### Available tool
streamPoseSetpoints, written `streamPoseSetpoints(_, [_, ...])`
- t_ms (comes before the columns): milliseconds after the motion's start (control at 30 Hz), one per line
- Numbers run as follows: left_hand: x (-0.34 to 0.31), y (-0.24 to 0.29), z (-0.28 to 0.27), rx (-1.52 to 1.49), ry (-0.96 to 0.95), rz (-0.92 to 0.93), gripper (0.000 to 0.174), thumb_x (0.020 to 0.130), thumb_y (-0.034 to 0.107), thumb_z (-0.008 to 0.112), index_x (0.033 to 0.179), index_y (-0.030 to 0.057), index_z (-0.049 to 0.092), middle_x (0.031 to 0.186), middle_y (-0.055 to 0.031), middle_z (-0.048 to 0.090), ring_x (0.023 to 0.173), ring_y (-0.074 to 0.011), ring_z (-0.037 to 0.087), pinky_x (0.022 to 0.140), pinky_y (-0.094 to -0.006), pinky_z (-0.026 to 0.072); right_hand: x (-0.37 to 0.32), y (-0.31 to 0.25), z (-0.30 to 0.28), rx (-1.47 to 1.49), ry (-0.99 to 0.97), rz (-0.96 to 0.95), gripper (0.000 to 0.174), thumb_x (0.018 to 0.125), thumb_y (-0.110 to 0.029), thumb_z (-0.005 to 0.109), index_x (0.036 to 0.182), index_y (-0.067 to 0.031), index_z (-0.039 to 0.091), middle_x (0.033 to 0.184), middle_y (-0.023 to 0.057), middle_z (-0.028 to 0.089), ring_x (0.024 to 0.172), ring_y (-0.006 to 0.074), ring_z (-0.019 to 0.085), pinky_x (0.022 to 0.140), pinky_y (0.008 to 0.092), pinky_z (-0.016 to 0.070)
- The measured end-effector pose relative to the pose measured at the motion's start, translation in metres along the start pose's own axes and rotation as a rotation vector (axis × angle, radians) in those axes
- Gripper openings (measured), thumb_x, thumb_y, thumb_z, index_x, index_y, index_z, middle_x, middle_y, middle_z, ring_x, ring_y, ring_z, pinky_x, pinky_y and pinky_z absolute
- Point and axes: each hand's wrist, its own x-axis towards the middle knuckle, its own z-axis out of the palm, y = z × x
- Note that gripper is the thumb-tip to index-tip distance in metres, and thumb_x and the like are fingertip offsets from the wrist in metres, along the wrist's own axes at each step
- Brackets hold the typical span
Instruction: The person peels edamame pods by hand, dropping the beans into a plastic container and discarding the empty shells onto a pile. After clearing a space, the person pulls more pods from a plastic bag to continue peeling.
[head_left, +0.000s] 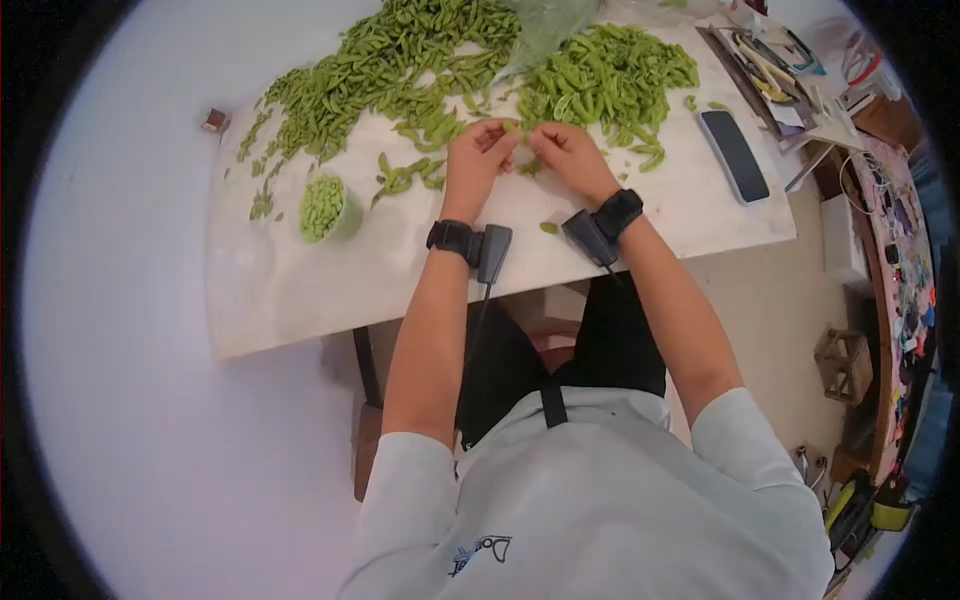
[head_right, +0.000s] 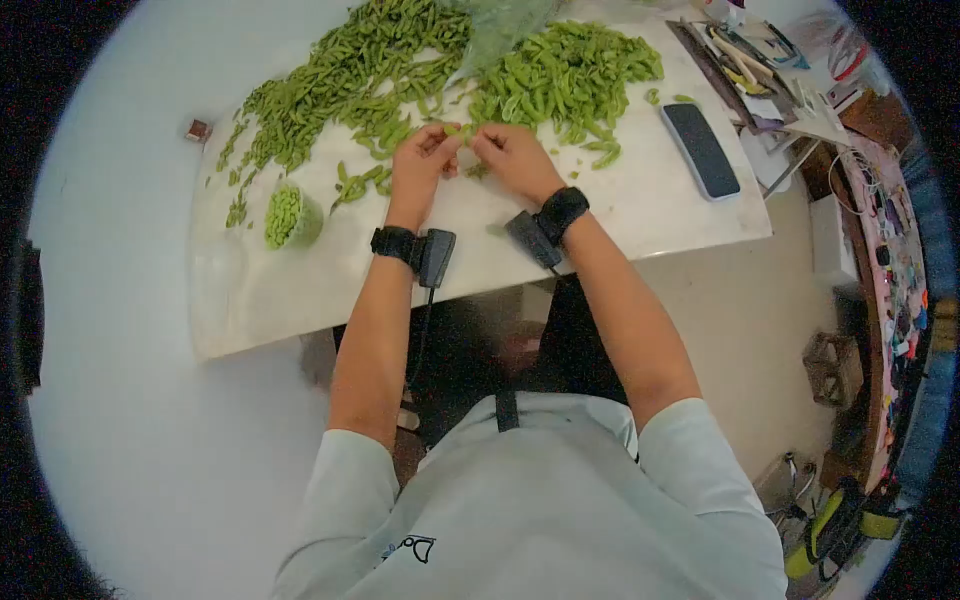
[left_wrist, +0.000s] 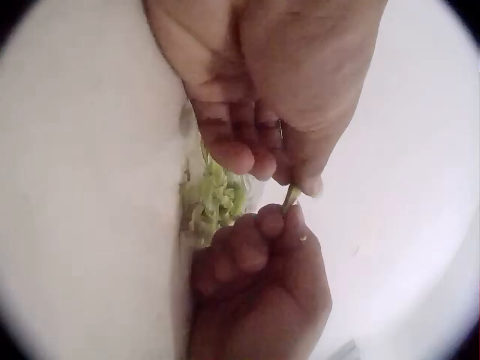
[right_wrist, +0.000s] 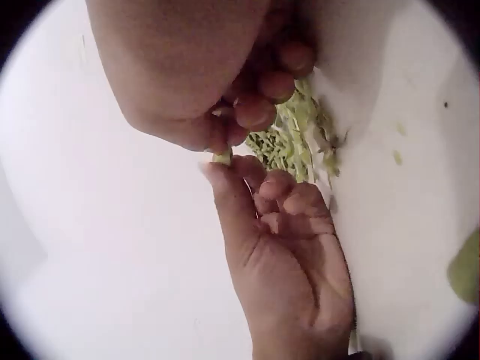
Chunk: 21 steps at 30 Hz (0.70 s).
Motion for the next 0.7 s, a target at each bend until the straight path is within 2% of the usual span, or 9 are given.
streamPoseSetpoints(67, [0.000, 0.009, 0.005, 0.008, -0.023, 0.039, 0.016, 0.086, 0.011, 0.064, 0.100, 0.0029, 0.063, 0.069, -0.0008, 0.057, 0.059, -0.0073, 0.052, 0.054, -0.0220, 0.0427, 0.000, -0.012, -0.008, 0.001, 0.012, -0.017, 0.031, 0.091, -0.027, 0.054, 0.074, -0.0014, 0.051, 0.060, 0.0007, 0.041, 0.057, 0.0126, 0.033, 0.054, 0.0299, 0.0320])
streamPoseSetpoints(100, [-0.008, -0.002, -0.004, 0.019, -0.020, 0.045, 0.015, 0.086, 0.010, 0.064, 0.099, 0.0028, 0.063, 0.068, -0.0004, 0.057, 0.059, -0.0071, 0.051, 0.054, -0.0217, 0.0421, -0.005, -0.001, 0.007, 0.034, 0.019, -0.026, 0.031, 0.091, -0.026, 0.054, 0.073, -0.0012, 0.050, 0.060, 0.0001, 0.039, 0.057, 0.0116, 0.032, 0.054, 0.0293, 0.0311])
streamPoseSetpoints(200, [-0.010, -0.005, 0.005, -0.013, -0.010, 0.073, 0.013, 0.084, 0.007, 0.065, 0.097, 0.0026, 0.063, 0.068, 0.0006, 0.055, 0.059, -0.0067, 0.051, 0.054, -0.0209, 0.0409, -0.007, 0.003, 0.001, 0.087, 0.018, -0.041, 0.031, 0.091, -0.024, 0.054, 0.072, -0.0011, 0.046, 0.059, -0.0021, 0.033, 0.057, 0.0083, 0.030, 0.052, 0.0272, 0.0276])
streamPoseSetpoints(300, [-0.007, -0.008, 0.004, 0.035, 0.002, 0.127, 0.013, 0.082, 0.005, 0.067, 0.095, 0.0029, 0.063, 0.068, 0.0011, 0.055, 0.059, -0.0065, 0.050, 0.054, -0.0203, 0.0406, -0.003, 0.008, 0.001, 0.097, 0.036, -0.080, 0.031, 0.091, -0.023, 0.054, 0.070, -0.0028, 0.044, 0.060, -0.0039, 0.033, 0.057, 0.0072, 0.028, 0.051, 0.0266, 0.0264])
streamPoseSetpoints(500, [-0.009, -0.012, 0.003, 0.101, 0.000, 0.194, 0.015, 0.080, 0.003, 0.068, 0.094, 0.0033, 0.063, 0.069, 0.0012, 0.056, 0.059, -0.0065, 0.050, 0.055, -0.0200, 0.0407, -0.009, -0.003, 0.000, 0.179, 0.012, -0.019, 0.030, 0.091, -0.022, 0.052, 0.068, -0.0050, 0.044, 0.060, -0.0064, 0.033, 0.056, 0.0054, 0.028, 0.050, 0.0248, 0.0249])
streamPoseSetpoints(700, [-0.012, -0.008, 0.005, 0.058, 0.015, 0.227, 0.016, 0.080, 0.002, 0.069, 0.095, 0.0026, 0.063, 0.071, -0.0003, 0.058, 0.058, -0.0071, 0.051, 0.054, -0.0203, 0.0416, -0.012, -0.016, 0.002, 0.479, -0.038, 0.158, 0.027, 0.091, -0.017, 0.051, 0.065, -0.0101, 0.042, 0.058, -0.0073, 0.033, 0.051, 0.0043, 0.028, 0.048, 0.0225, 0.0228])
